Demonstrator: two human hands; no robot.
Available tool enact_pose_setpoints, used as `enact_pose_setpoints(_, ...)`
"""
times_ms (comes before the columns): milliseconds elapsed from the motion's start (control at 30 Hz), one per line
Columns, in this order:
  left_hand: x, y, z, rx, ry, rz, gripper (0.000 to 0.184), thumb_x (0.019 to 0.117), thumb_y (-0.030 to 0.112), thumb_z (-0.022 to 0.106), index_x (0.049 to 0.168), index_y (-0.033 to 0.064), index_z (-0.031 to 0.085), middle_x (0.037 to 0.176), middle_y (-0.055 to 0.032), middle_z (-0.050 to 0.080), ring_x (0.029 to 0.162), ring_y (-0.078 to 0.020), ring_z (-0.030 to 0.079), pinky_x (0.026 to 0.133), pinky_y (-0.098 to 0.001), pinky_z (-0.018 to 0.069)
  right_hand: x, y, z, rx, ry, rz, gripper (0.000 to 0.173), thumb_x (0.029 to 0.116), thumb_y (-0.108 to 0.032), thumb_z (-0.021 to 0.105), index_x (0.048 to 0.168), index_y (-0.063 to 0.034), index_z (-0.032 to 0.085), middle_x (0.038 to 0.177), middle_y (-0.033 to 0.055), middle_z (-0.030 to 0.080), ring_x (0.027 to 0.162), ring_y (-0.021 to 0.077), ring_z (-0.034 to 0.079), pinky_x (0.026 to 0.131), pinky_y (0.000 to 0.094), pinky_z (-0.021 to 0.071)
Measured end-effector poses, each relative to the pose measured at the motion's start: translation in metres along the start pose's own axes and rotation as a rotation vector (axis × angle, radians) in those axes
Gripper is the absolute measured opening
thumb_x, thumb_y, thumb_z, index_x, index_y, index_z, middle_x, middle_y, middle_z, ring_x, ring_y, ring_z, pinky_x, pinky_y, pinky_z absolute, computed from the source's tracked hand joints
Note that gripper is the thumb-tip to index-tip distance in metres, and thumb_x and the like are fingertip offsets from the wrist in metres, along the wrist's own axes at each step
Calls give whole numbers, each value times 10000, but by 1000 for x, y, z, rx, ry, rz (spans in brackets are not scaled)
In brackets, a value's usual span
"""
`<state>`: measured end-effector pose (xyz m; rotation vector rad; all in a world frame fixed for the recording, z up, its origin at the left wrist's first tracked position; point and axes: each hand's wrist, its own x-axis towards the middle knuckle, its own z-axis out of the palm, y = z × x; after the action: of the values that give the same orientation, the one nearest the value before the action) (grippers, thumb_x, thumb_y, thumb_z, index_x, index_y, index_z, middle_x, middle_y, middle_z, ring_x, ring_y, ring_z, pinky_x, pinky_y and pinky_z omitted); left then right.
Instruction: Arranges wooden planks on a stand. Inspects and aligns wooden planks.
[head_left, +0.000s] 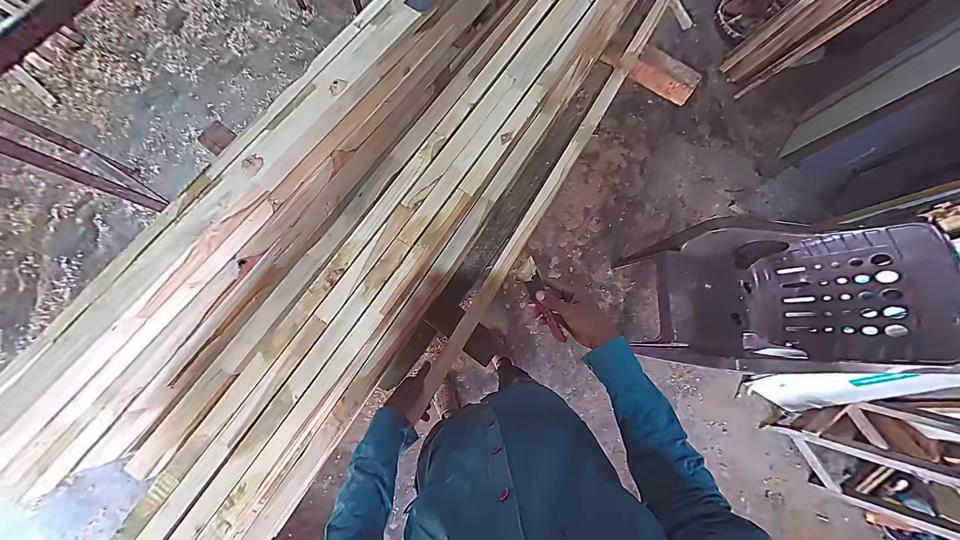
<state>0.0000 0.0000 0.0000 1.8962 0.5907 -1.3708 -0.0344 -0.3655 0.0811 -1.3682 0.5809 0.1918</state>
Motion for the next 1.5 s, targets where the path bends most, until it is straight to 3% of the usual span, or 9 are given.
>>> enact_pose_setpoints(67, 18, -12, -5, -157, -91, 79, 595, 1084, 587, 303, 1122, 92, 630, 746, -97, 635, 550, -197, 599, 490, -390, 536, 6, 4, 10, -180, 32, -34, 545, 1006, -136, 669, 1520, -115, 488, 1170, 164, 699, 894, 272, 740, 795, 440, 643)
enact_pose_setpoints(233, 41, -11, -23, 314, 52, 311, 453, 1094, 303, 499, 1441, 18, 562, 1397, -184, 625, 1277, -252, 607, 1118, -448, 453, 46, 16, 42, -927, 110, -238, 636, 967, -105, 694, 1558, -165, 465, 1375, 233, 603, 1179, 399, 641, 1008, 569, 523)
enact_pose_setpoints(333, 33, -20, -15, -58, -115, 232, 501, 1130, 421, 293, 1221, 45, 612, 833, -114, 693, 620, -181, 662, 549, -331, 571, 44, 57, 53, -1203, 58, -120, 783, 956, -13, 630, 1631, -253, 315, 1561, 309, 368, 1277, 521, 543, 1010, 631, 507)
enact_pose_setpoints(433, 31, -17, -6, -280, -53, 91, 687, 1088, 606, 250, 1163, 26, 611, 713, -156, 651, 503, -246, 607, 463, -397, 534, 26, 52, 44, -1235, 73, -4, 725, 938, 46, 570, 1595, -204, 395, 1607, 294, 320, 1289, 539, 526, 977, 649, 514)
enact_pose_setpoints(933, 16, -13, 5, -131, 58, 110, 698, 1095, 600, 229, 1223, 27, 607, 837, -147, 705, 606, -247, 680, 566, -423, 594, -39, 11, 145, -1221, -214, 209, 405, 1000, -203, 590, 1354, -5, 588, 1384, 297, 511, 1144, 439, 633, 907, 564, 562)
enact_pose_setpoints(1067, 10, -40, -23, 312, 123, 195, 561, 1122, 458, 325, 1560, 119, 415, 1321, -240, 638, 1090, -363, 697, 948, -574, 562, -23, 19, 88, -912, -195, -93, 328, 1060, -215, 556, 1314, -26, 642, 1002, 200, 709, 823, 309, 706, 772, 508, 586)
enact_pose_setpoints(1267, -17, -130, -73, 180, 39, -128, 898, 1052, 687, 151, 1326, -14, 642, 1370, -261, 621, 1323, -384, 571, 1124, -594, 409, -45, 65, 120, -895, -210, -214, 580, 965, -121, 683, 1520, -159, 516, 1393, 196, 597, 1187, 335, 646, 994, 532, 544)
enact_pose_setpoints(1433, -13, -197, -80, -153, -125, -57, 662, 1087, 586, 278, 1207, 60, 661, 969, -143, 713, 826, -243, 701, 723, -440, 588, -85, 154, 192, -1150, -143, -149, 617, 1034, -104, 532, 1619, -163, 345, 1453, 337, 448, 1130, 431, 654, 927, 496, 586)
enact_pose_setpoints(1500, -18, -196, -87, -67, -212, 6, 657, 1115, 526, 217, 1341, 47, 606, 1105, -160, 709, 944, -245, 702, 844, -461, 583, -118, 148, 213, -1218, -148, 1, 639, 1005, -30, 504, 1614, -135, 344, 1496, 355, 397, 1216, 448, 607, 955, 484, 572)
